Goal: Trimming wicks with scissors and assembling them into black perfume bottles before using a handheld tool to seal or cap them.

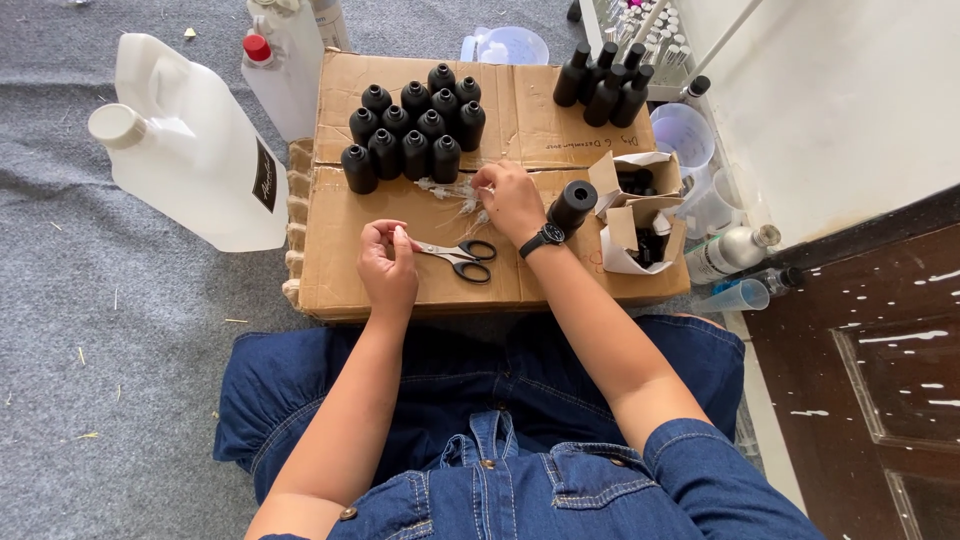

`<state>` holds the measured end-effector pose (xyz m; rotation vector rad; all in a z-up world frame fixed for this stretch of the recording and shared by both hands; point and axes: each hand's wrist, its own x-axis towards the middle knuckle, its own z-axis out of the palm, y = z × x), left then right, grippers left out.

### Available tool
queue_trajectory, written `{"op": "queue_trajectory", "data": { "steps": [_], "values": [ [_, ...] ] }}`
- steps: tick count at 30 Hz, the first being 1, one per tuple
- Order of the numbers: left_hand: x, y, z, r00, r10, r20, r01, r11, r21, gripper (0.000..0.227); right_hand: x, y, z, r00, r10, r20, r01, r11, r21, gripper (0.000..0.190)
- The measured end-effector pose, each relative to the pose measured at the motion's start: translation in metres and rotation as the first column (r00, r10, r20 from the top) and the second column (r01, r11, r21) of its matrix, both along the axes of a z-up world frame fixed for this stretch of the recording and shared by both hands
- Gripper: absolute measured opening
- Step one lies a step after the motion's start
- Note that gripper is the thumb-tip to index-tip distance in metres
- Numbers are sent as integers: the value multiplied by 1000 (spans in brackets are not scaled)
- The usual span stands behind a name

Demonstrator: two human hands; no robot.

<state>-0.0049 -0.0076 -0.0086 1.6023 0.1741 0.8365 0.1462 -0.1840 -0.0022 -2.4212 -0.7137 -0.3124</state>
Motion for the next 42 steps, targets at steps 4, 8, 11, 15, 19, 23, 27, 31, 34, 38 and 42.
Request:
{"op": "queue_trajectory", "data": {
  "steps": [4,8,11,15,19,23,27,31,34,38,42],
  "values": [
    [0,0,0,1000,-6,5,6,1000,-5,9,-6,-1,14,999,31,-31,-31,999,-22,13],
    [0,0,0,1000,-18,17,18,1000,-9,9,-2,-4,12,999,32,-15,-33,998,-49,11],
    [1,0,-1,1000,-19,22,19,1000,-10,10,-4,-4,13,999,23,-36,-25,999,-42,12],
    [0,1,0,1000,-21,20,20,1000,5,10,-9,-6,19,995,40,-90,-43,998,-38,11],
    [0,1,1,999,-25,26,25,1000,3,10,-10,-5,15,994,46,-97,-48,999,-18,17],
    [0,1,2,999,-17,33,17,1000,13,10,-14,-1,16,996,37,75,-32,997,-68,14],
    [0,1,1,999,-15,30,15,1000,17,10,-17,4,19,957,185,223,-159,979,-128,11],
    [0,1,2,1000,-15,27,14,1000,14,10,-10,8,7,951,170,257,-121,973,-196,9],
    [0,1,1,1000,-16,26,16,1000,12,10,-6,10,3,953,179,246,-123,967,-224,10],
    [0,0,2,1000,-15,27,14,1000,10,10,3,13,-4,957,161,243,-94,959,-267,14],
    [0,1,2,1000,-16,22,16,1000,15,10,0,13,7,976,146,159,-122,981,-150,12]
  ]
}}
